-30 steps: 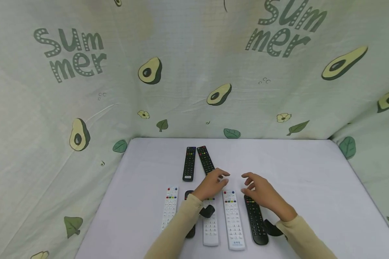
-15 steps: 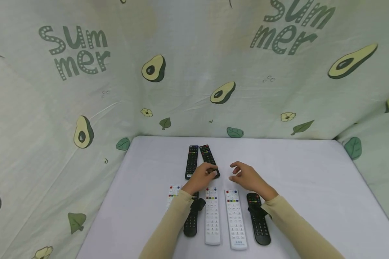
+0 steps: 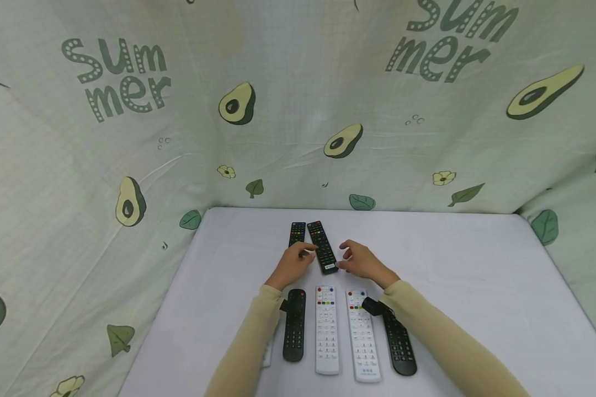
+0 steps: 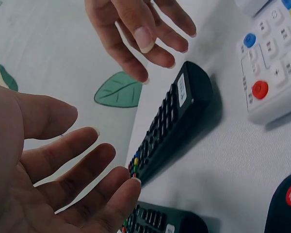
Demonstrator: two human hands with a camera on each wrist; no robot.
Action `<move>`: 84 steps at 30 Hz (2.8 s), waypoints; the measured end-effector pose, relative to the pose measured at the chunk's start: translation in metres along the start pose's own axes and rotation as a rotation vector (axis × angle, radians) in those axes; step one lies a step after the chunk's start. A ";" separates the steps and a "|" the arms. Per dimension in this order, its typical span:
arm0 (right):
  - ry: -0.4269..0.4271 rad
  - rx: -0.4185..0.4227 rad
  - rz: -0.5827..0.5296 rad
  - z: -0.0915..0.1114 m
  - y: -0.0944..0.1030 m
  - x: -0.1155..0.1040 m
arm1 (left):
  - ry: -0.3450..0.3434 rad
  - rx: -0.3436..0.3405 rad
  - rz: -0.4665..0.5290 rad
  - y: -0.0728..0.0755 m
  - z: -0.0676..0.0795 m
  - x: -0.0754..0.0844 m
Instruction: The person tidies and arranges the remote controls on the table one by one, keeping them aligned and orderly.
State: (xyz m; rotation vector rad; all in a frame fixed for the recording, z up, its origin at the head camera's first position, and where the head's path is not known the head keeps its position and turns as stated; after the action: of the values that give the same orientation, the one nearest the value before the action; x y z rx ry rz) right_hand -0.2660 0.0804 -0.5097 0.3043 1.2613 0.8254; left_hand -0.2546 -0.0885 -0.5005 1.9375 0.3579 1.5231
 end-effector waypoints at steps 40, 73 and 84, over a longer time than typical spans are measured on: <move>-0.133 0.002 0.019 -0.024 -0.018 0.009 | 0.097 0.073 0.038 0.000 -0.045 -0.024; -0.139 0.007 0.023 -0.010 -0.008 0.022 | 0.172 0.031 0.028 -0.020 -0.073 -0.039; -0.098 0.033 0.032 -0.004 -0.003 0.026 | 0.130 0.186 0.146 -0.007 -0.074 -0.034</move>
State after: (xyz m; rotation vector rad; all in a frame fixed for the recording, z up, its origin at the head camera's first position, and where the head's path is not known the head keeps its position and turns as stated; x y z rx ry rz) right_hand -0.2668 0.0958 -0.5312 0.3879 1.1813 0.8085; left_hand -0.3325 -0.0793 -0.5218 2.0494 0.4363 1.7709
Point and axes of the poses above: each hand's wrist, its own z-axis away from the middle knuckle, its own y-axis out of the back of the hand, x = y × z, the point moved 8 cm from there along -z, towards the middle knuckle, and after that the axes turned 10 degrees about -y, right-handed, at the moved point
